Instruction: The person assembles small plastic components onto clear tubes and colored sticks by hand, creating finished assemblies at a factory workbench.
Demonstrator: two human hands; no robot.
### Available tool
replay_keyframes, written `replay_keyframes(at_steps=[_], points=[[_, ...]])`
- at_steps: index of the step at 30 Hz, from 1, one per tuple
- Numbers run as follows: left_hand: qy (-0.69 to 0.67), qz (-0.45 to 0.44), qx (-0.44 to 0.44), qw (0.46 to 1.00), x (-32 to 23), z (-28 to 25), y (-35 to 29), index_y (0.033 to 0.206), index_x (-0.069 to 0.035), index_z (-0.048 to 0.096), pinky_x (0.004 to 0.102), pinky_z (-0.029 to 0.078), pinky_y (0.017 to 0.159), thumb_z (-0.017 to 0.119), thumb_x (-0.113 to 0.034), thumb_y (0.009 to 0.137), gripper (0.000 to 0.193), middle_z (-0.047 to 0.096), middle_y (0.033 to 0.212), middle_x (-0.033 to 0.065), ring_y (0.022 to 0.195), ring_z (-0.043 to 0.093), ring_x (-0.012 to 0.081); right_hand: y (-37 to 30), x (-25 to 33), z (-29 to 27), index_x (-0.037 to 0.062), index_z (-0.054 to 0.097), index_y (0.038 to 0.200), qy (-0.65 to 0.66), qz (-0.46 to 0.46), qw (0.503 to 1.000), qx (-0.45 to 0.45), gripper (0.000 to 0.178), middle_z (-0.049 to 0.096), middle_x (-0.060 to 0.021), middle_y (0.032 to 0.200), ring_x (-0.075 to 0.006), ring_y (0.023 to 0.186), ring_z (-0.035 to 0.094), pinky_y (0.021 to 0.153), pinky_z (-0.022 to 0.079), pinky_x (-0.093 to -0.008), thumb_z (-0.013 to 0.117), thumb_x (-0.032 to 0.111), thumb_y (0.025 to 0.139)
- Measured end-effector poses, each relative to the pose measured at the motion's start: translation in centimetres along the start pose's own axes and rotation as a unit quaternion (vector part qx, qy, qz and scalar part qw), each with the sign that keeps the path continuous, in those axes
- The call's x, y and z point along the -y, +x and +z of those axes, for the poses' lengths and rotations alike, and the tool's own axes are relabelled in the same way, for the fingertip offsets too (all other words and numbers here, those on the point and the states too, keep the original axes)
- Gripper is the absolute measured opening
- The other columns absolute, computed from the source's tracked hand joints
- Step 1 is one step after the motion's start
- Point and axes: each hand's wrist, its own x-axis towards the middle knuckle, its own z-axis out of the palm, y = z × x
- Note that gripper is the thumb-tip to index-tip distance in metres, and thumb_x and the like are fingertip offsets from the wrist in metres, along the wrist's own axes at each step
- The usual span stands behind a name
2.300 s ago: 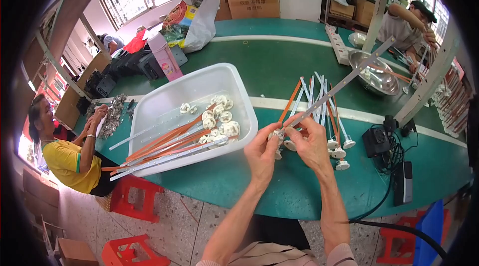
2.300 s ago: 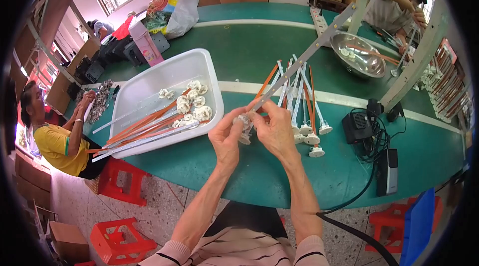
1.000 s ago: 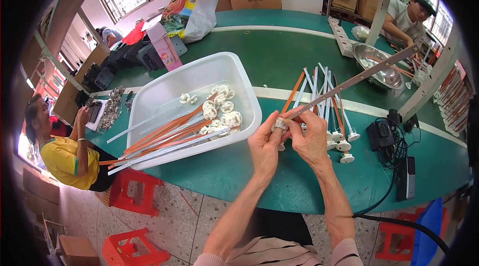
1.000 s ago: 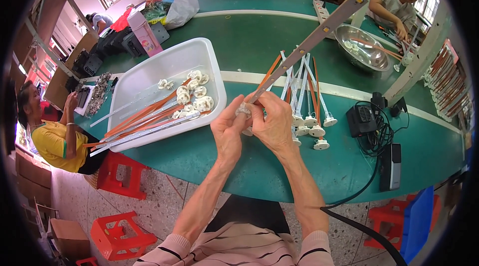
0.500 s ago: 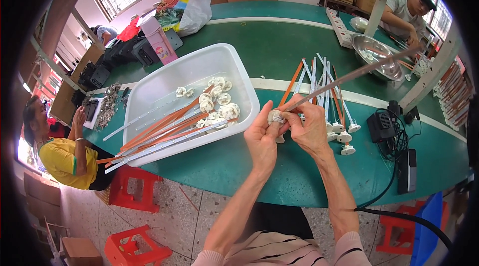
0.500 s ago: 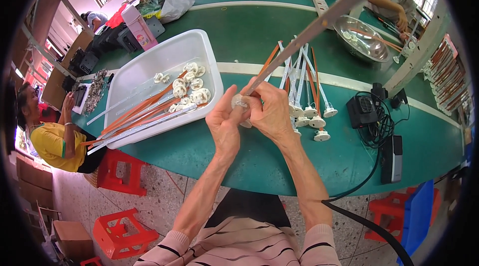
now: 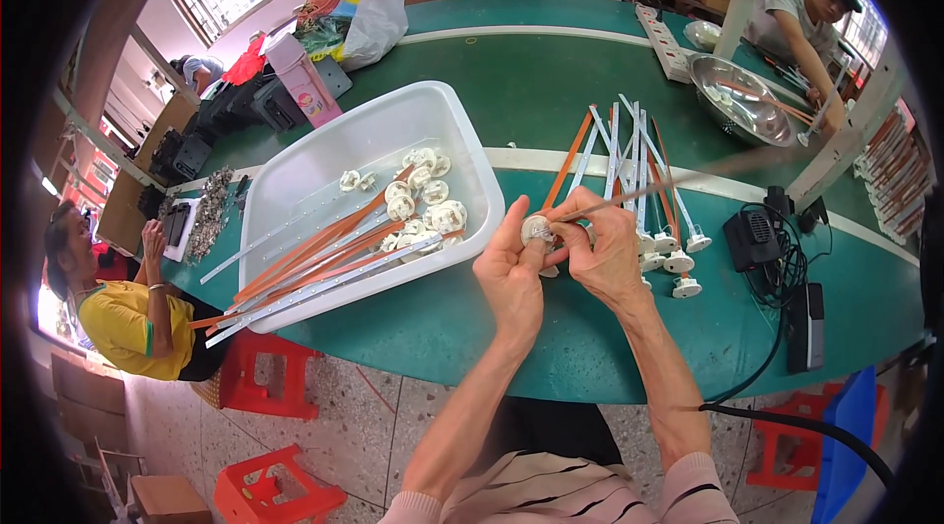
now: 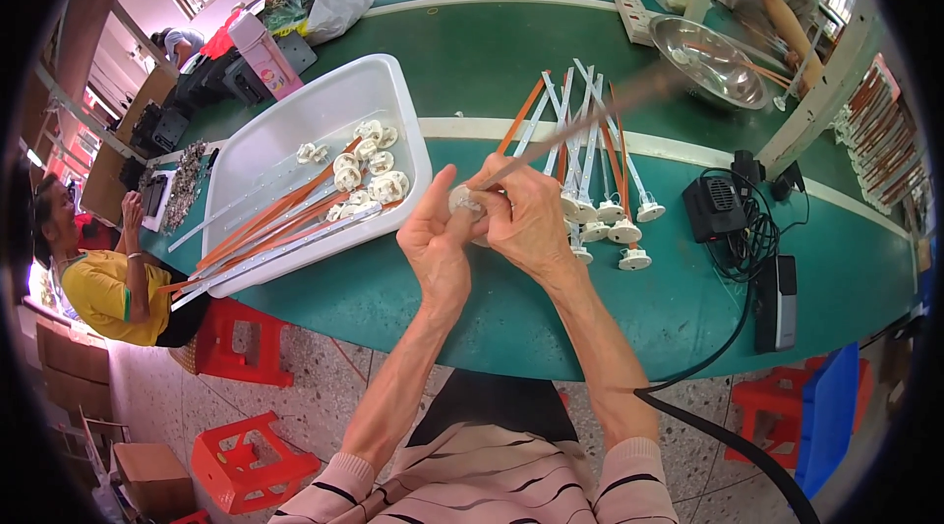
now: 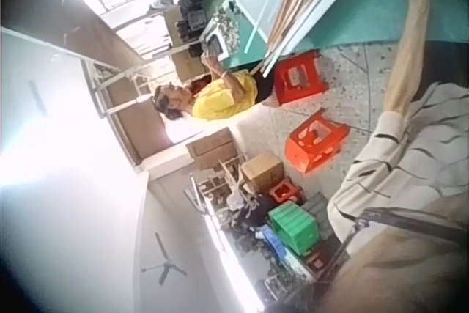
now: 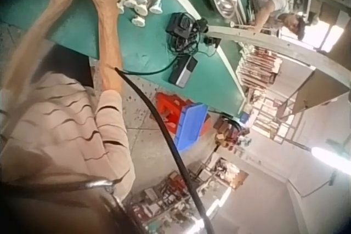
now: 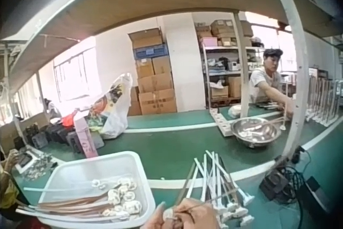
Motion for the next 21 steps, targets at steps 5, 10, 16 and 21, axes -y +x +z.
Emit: replay_keyframes(at_steps=[5, 10, 16, 21], points=[[-0.005, -0.001, -0.003, 1.0, 0.03, -0.12, -0.06, 0.13, 0.007, 0.041, 0.0206, 0.054, 0.059, 0.047, 0.007, 0.089, 0.041, 0.06, 0.108, 0.0143, 0.084, 0.062, 0.0138, -0.13, 0.06, 0.15, 0.0005, 0.056, 0.077, -0.026, -0.009, 1.0, 0.002, 0.005, 0.057, -0.0109, 0.068, -0.0257, 0.062, 0.059, 0.055, 0.046, -0.0332, 0.058, -0.003, 0.074], [-0.015, -0.003, -0.011, 1.0, -0.15, 0.16, 0.02, 0.129, 0.007, 0.041, 0.0199, 0.054, 0.058, 0.047, 0.006, 0.089, 0.041, 0.061, 0.107, 0.0136, 0.082, 0.063, 0.0136, -0.17, -0.07, -0.17, -0.0026, 0.06, 0.081, -0.044, 0.025, 0.998, 0.025, 0.008, 0.063, -0.0093, 0.074, -0.0165, 0.069, 0.063, 0.059, 0.049, -0.0264, 0.055, -0.008, 0.076], [-0.011, -0.002, 0.006, 1.0, 0.1, -0.15, 0.08, 0.13, 0.007, 0.04, 0.0199, 0.053, 0.057, 0.048, 0.004, 0.09, 0.041, 0.061, 0.107, 0.0137, 0.082, 0.063, 0.0135, 0.03, 0.07, -0.31, -0.0025, 0.061, 0.081, -0.059, -0.02, 0.998, 0.026, 0.009, 0.061, -0.0082, 0.073, -0.0166, 0.068, 0.062, 0.058, 0.049, -0.0261, 0.056, -0.008, 0.077], [-0.018, -0.006, 0.002, 1.0, 0.12, 0.08, 0.3, 0.13, 0.007, 0.04, 0.0205, 0.055, 0.059, 0.048, 0.004, 0.089, 0.042, 0.061, 0.107, 0.0134, 0.083, 0.063, 0.0137, 0.11, 0.03, -0.19, 0.0004, 0.057, 0.077, -0.039, -0.025, 0.999, 0.006, 0.005, 0.057, -0.0093, 0.068, -0.0223, 0.061, 0.056, 0.054, 0.045, -0.0309, 0.057, -0.004, 0.076]])
